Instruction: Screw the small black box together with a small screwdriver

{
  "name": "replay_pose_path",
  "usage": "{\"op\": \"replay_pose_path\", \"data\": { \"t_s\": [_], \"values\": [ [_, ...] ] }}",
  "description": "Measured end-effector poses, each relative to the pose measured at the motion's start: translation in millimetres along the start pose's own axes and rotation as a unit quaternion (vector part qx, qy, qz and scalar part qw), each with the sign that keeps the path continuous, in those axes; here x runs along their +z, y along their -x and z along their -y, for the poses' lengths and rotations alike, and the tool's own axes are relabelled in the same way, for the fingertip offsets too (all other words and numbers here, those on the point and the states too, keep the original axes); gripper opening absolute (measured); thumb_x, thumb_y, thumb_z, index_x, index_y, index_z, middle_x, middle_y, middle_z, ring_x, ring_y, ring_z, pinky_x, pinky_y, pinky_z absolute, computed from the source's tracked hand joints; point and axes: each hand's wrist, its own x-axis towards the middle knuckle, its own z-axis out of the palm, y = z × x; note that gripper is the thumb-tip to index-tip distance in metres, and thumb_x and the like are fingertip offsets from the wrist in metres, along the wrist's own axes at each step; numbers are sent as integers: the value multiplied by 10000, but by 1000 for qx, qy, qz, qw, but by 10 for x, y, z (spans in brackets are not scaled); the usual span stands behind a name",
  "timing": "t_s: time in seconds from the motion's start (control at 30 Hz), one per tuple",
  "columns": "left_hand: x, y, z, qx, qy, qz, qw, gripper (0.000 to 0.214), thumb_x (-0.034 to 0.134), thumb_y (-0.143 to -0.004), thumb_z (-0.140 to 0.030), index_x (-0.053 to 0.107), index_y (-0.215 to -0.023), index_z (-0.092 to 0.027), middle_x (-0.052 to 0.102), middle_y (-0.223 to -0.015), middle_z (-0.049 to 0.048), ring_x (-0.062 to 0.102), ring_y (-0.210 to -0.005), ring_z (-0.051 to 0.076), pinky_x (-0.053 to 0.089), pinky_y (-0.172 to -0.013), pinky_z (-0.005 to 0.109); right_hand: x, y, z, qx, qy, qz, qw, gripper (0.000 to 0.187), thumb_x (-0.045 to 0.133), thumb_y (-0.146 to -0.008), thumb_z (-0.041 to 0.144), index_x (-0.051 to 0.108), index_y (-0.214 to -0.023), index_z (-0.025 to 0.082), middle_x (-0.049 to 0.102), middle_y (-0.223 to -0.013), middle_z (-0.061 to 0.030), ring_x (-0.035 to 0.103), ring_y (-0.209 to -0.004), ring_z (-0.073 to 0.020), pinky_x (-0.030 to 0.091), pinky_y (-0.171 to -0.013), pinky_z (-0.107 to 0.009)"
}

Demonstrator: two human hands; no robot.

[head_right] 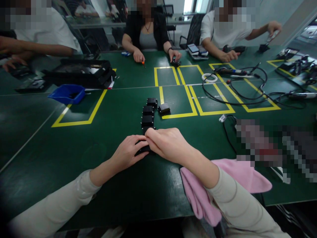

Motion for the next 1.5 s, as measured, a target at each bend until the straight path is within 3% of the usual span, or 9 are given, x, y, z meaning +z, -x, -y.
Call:
{"op": "replay_pose_path", "data": {
  "t_s": [0.1,0.3,0.5,0.73,0.97,1.17,1.37,1.5],
  "values": [
    [5,3,4,3,-3,0,1000,372,633,-987,-295,577,-1346,-214,646,-1262,113,628,-1120,278,512,-913,422,0,6,-3,7,31,10,999,346,375,-1094,391,595,-927,182,691,-675,-20,601,-561,-127,282,-561,-257],
    [16,8,15,7,-4,-4,1000,374,636,-986,-293,578,-1346,-206,644,-1261,117,624,-1134,284,513,-917,427,5,-8,11,2,4,11,1000,272,352,-1076,265,589,-978,174,719,-734,-27,633,-597,-125,309,-575,-247],
    [15,-1,15,0,3,2,1000,372,642,-981,-296,584,-1339,-214,645,-1273,116,624,-1132,278,512,-922,427,-14,9,-5,17,11,21,1000,315,378,-1089,359,600,-957,178,700,-697,-25,611,-571,-130,287,-565,-255],
    [19,4,15,-3,14,3,1000,388,663,-970,-288,590,-1343,-210,644,-1275,117,624,-1141,282,511,-909,418,-13,10,-5,3,-19,0,1000,247,379,-1065,244,604,-1021,155,702,-713,-18,615,-570,-117,319,-570,-238],
    [20,1,10,-6,14,8,1000,394,664,-971,-295,588,-1349,-216,640,-1281,114,623,-1133,281,511,-903,415,-20,26,-9,5,1,9,1000,307,386,-1086,339,613,-969,168,677,-674,-10,588,-549,-118,308,-561,-243],
    [27,-4,15,-5,18,11,1000,399,667,-971,-295,580,-1352,-212,637,-1286,118,618,-1137,288,507,-911,425,-32,5,18,-1,-17,-6,1000,235,376,-1058,224,598,-1039,152,706,-720,-16,604,-563,-114,336,-568,-229],
    [30,-2,14,-6,13,11,1000,402,669,-972,-307,576,-1353,-216,638,-1281,114,620,-1110,285,506,-888,418,-12,19,20,-14,14,0,1000,326,380,-1093,338,618,-954,165,697,-698,-23,633,-580,-129,333,-570,-245],
    [26,1,13,-6,14,15,1000,400,654,-981,-310,571,-1363,-222,637,-1288,112,616,-1129,285,500,-913,425,-2,11,21,-11,15,-14,1000,282,375,-1081,264,611,-970,158,685,-674,-11,618,-544,-119,326,-553,-239]
  ]
}}
